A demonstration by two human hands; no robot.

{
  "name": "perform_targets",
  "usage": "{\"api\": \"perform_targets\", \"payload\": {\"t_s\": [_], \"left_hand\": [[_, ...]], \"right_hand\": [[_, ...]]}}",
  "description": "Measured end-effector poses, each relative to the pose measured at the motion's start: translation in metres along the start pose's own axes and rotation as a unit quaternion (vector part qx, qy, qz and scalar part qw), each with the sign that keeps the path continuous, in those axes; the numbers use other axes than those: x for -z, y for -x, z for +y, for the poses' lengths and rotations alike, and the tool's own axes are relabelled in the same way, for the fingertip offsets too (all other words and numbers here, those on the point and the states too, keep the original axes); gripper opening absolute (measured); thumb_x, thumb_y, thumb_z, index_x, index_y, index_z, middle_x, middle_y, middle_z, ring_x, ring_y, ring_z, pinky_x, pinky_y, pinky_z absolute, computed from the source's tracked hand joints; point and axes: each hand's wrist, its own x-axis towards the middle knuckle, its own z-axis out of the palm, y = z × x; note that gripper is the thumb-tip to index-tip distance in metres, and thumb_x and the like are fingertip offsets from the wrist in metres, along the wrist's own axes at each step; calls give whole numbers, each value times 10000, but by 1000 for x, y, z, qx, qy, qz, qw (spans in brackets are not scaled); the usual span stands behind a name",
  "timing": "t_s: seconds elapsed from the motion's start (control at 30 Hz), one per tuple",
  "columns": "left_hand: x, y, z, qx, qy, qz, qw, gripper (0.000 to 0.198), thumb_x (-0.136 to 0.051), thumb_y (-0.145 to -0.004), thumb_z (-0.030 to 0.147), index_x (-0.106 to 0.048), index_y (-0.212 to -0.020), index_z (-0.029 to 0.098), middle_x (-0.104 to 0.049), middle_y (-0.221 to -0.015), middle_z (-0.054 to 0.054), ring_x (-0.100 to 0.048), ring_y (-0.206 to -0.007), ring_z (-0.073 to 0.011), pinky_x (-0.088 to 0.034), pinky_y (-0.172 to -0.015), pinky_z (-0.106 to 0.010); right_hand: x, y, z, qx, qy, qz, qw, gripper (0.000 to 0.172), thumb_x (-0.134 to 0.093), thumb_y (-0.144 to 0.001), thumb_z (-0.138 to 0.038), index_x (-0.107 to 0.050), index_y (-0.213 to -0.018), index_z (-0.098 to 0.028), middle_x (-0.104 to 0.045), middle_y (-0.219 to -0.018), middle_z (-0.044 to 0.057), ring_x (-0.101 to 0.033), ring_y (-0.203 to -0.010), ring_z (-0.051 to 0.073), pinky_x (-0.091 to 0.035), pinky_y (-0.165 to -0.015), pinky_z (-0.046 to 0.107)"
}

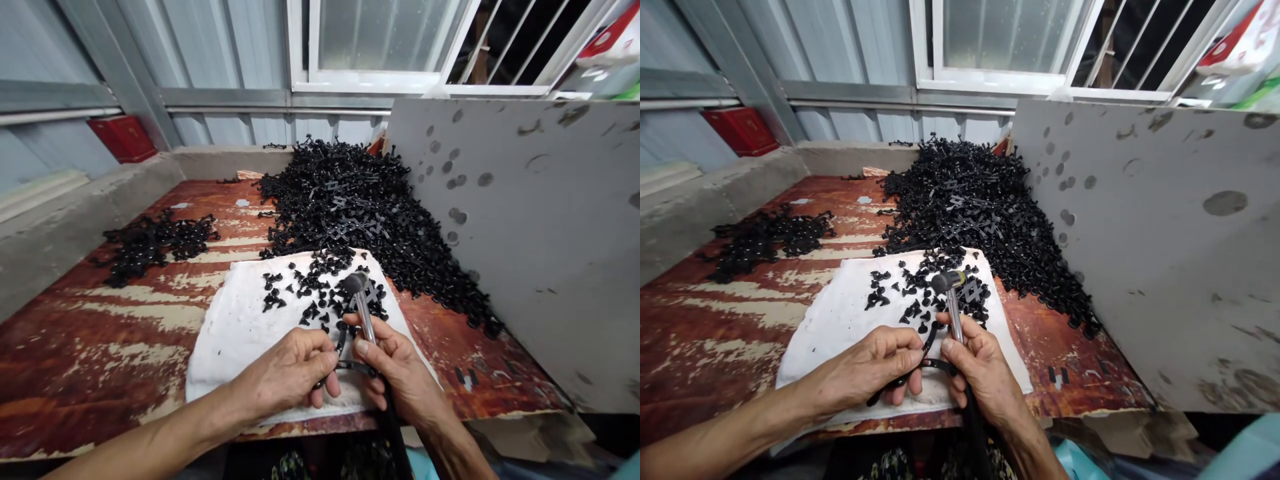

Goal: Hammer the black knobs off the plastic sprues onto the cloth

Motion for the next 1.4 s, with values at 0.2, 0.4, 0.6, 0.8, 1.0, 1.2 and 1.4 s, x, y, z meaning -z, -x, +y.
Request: {"api": "perform_targets", "payload": {"t_s": [0.2, 0.4, 0.6, 0.8, 1.0, 1.2, 1.4], "left_hand": [[15, 10, -5, 24, 107, 75, 991, 478, -727, -617, 567, -478, -777, 191, -643, -650, 0, -525, -482, -86, -429, -435, -198], [34, 12, -14, 30, 156, 152, 976, 401, -750, -641, 495, -517, -659, 169, -588, -594, 13, -476, -437, -72, -430, -357, -191], [41, 11, -17, 3, 162, 171, 972, 452, -776, -624, 530, -525, -621, 154, -576, -545, 22, -464, -394, -61, -419, -322, -178], [42, 9, -11, -25, 179, 140, 973, 501, -798, -591, 541, -575, -831, 163, -659, -776, -11, -533, -430, -66, -431, -329, -175], [40, 1, -6, -37, 114, 131, 984, 561, -727, -638, 585, -553, -951, 152, -629, -632, 2, -522, -391, -79, -397, -328, -165], [48, 11, -20, -26, 96, 163, 982, 493, -649, -740, 581, -570, -971, 152, -582, -497, 29, -460, -340, -68, -358, -321, -146], [47, 10, -18, -20, 139, 179, 974, 454, -717, -691, 547, -571, -871, 158, -643, -729, -18, -527, -397, -73, -371, -305, -162]], "right_hand": [[0, 0, 2, 20, 9, -5, 1000, 361, -731, -779, -411, -607, -1041, -197, -573, -649, -60, -341, -345, 17, -319, -293, 129], [-2, 0, 3, 29, 21, 7, 999, 333, -710, -788, -430, -590, -997, -200, -607, -725, -33, -335, -360, 25, -299, -294, 145], [-6, 2, 0, 16, 155, -9, 988, 446, -543, -878, -510, -516, -1172, -175, -562, -588, -59, -335, -345, 53, -244, -340, 169], [0, 2, 2, 8, 257, -55, 965, 420, -432, -948, -463, -473, -1240, -164, -571, -572, -56, -352, -388, 77, -252, -386, 188], [0, 4, 2, 8, 251, -52, 966, 360, -410, -953, -470, -518, -1119, -170, -520, -546, -67, -359, -400, 82, -289, -396, 195], [1, 3, 3, 11, 232, -50, 971, 377, -434, -943, -489, -525, -1124, -171, -529, -547, -64, -351, -393, 75, -278, -385, 190], [4, 3, 7, 24, 201, -44, 978, 315, -456, -949, -474, -521, -1094, -201, -552, -551, -57, -369, -400, 78, -290, -379, 183]]}}
